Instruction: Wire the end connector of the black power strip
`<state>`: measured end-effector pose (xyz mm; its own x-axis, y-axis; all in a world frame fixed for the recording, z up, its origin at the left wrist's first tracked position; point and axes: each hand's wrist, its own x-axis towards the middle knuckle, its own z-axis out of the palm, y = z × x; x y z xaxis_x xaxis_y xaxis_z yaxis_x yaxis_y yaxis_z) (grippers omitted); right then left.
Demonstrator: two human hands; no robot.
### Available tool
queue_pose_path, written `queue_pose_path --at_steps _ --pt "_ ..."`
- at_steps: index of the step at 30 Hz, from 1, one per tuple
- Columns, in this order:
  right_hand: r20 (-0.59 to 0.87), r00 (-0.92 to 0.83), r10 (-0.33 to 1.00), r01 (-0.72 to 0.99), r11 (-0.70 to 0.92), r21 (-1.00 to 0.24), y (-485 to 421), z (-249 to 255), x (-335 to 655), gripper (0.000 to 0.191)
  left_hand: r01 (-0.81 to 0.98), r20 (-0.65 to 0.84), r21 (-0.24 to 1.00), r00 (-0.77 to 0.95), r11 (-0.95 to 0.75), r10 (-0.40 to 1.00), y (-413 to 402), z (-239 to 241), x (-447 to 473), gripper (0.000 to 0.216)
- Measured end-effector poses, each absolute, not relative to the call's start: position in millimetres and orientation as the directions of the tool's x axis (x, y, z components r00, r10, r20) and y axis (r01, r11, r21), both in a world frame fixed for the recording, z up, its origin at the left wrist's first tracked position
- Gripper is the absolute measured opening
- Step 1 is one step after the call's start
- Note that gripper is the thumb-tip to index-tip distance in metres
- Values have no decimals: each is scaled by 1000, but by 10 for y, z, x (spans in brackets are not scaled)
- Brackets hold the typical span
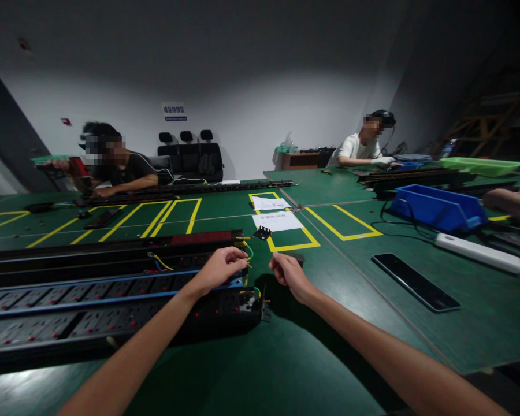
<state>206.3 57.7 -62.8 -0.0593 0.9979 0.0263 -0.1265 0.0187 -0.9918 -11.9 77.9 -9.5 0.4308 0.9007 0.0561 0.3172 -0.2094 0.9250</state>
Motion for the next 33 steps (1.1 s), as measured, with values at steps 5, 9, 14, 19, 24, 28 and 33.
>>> queue_pose_path --at_steps 5,9,14,19,24,28,33 --pt "24 -64 998 -102 17 -995 563 -615 2062 42 374 14 909 416 -185 909 749 -55 -115 31" --pt "25 -63 998 -90 20 -996 562 -604 2059 43 373 -15 916 400 -148 916 750 -55 -107 33" --pt "22 -59 998 -86 16 -996 560 -596 2056 42 372 -11 916 400 -152 916 776 -84 -111 32" --pt "18 -60 998 -94 12 -995 574 -615 2060 42 358 31 913 418 -195 908 784 -86 -120 32" --pt "21 -62 998 -107 14 -994 600 -644 2060 42 399 28 893 413 -208 910 752 -38 -110 33" --pt "30 -63 998 -94 24 -995 602 -651 2062 42 421 2 891 373 -171 928 735 -21 -106 38" --pt "30 -62 998 -93 25 -995 601 -666 2067 43 401 -31 905 389 -139 921 744 -35 -114 40"
